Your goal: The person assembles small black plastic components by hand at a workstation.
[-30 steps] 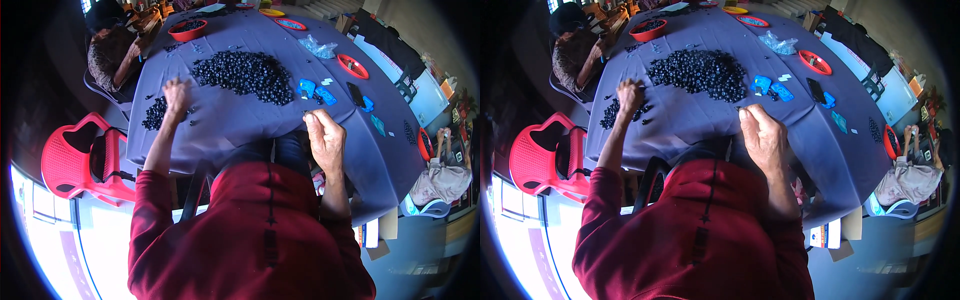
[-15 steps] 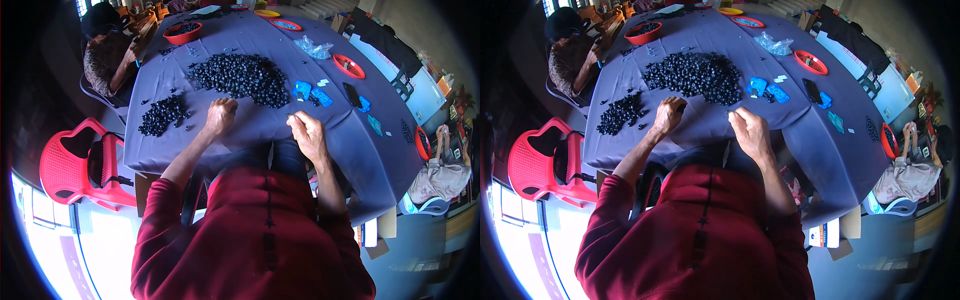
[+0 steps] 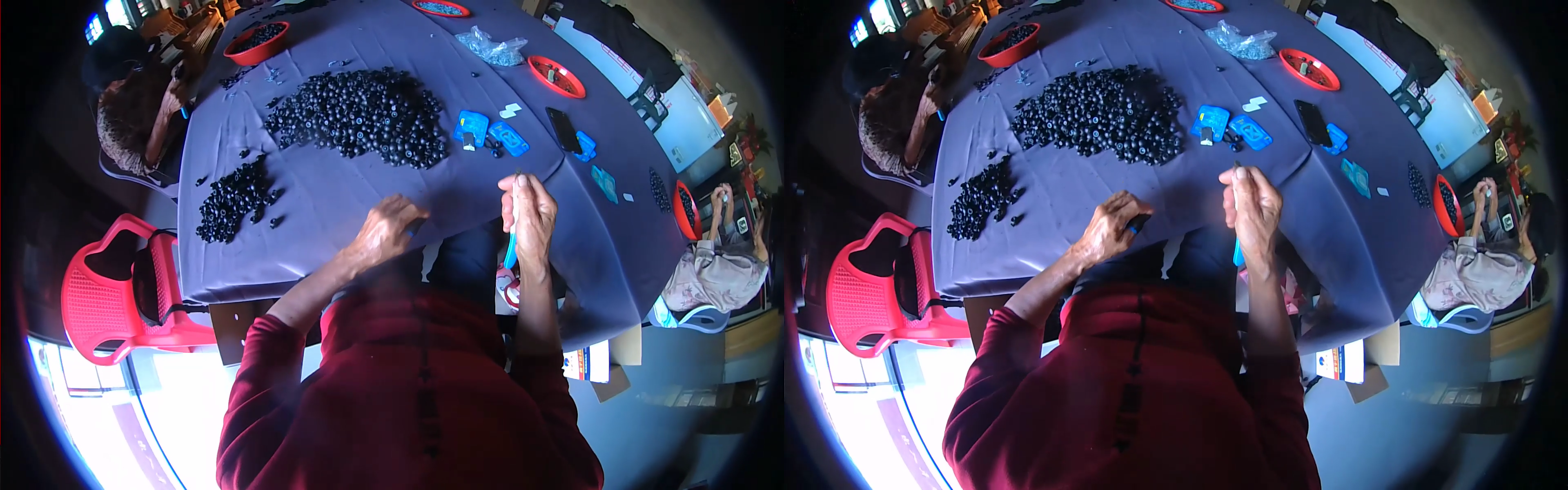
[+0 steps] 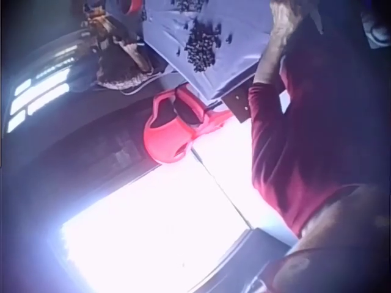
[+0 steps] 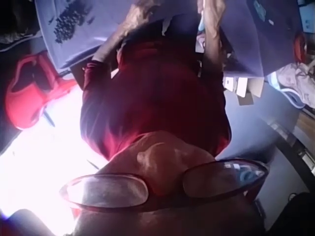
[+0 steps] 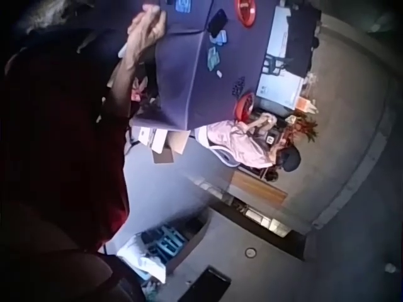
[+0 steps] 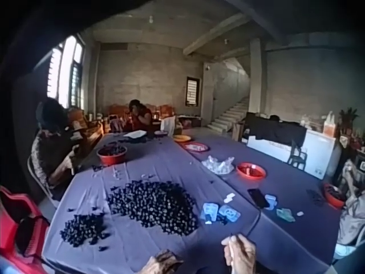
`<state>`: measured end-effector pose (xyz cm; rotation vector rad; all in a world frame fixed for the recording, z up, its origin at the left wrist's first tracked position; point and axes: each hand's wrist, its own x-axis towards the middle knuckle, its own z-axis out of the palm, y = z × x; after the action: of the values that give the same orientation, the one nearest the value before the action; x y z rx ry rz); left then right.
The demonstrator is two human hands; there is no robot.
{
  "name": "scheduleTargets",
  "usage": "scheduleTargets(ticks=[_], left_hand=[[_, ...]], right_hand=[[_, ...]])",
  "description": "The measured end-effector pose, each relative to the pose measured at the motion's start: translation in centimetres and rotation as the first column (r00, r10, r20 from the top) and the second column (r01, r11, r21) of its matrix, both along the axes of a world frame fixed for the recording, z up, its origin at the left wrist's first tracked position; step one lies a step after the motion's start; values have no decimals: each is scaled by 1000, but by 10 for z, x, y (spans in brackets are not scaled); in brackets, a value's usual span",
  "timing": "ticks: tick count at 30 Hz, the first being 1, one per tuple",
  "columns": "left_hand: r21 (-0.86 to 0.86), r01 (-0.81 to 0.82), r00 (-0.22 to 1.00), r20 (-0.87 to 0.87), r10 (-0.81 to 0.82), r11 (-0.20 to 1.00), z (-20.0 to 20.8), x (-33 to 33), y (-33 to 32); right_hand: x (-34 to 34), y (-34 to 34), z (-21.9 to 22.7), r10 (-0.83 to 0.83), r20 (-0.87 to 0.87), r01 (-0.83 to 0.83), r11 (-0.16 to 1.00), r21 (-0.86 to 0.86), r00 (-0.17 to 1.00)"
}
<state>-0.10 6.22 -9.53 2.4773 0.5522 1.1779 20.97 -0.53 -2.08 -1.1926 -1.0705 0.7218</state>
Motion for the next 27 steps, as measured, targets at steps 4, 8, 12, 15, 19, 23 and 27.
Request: scheduleTargets(ticks=[4, 8, 12, 15, 19, 23, 27], left_hand=[[-66, -44, 999, -11, 43, 997, 1, -19, -10], [-148, -99, 995, -35, 95, 984, 3, -38, -23], [-205, -149, 988, -71, 138, 967, -9, -55, -42], [-169, -244, 967, -123, 225, 955, -22, -71, -54], [-12, -369, 913, -193, 360, 929, -19, -90, -58], [125, -446, 831, -310, 462, 886, -17, -117, -80], [170, -549, 625, -566, 537, 819, -28, -139, -119]], right_hand=[[10, 4, -5, 71, -4, -71, 997, 3, 997], [9, 3, -12, 144, 17, -140, 980, -145, 989], [4, 12, -29, 228, -26, -228, 946, -232, 973], [-4, 24, -35, 303, -16, -294, 911, -288, 953], [-16, 50, -41, 444, -113, -455, 827, -330, 889], [-34, 74, -34, 562, -156, -580, 751, -314, 812], [-46, 96, -29, 647, -158, -660, 687, -304, 746]])
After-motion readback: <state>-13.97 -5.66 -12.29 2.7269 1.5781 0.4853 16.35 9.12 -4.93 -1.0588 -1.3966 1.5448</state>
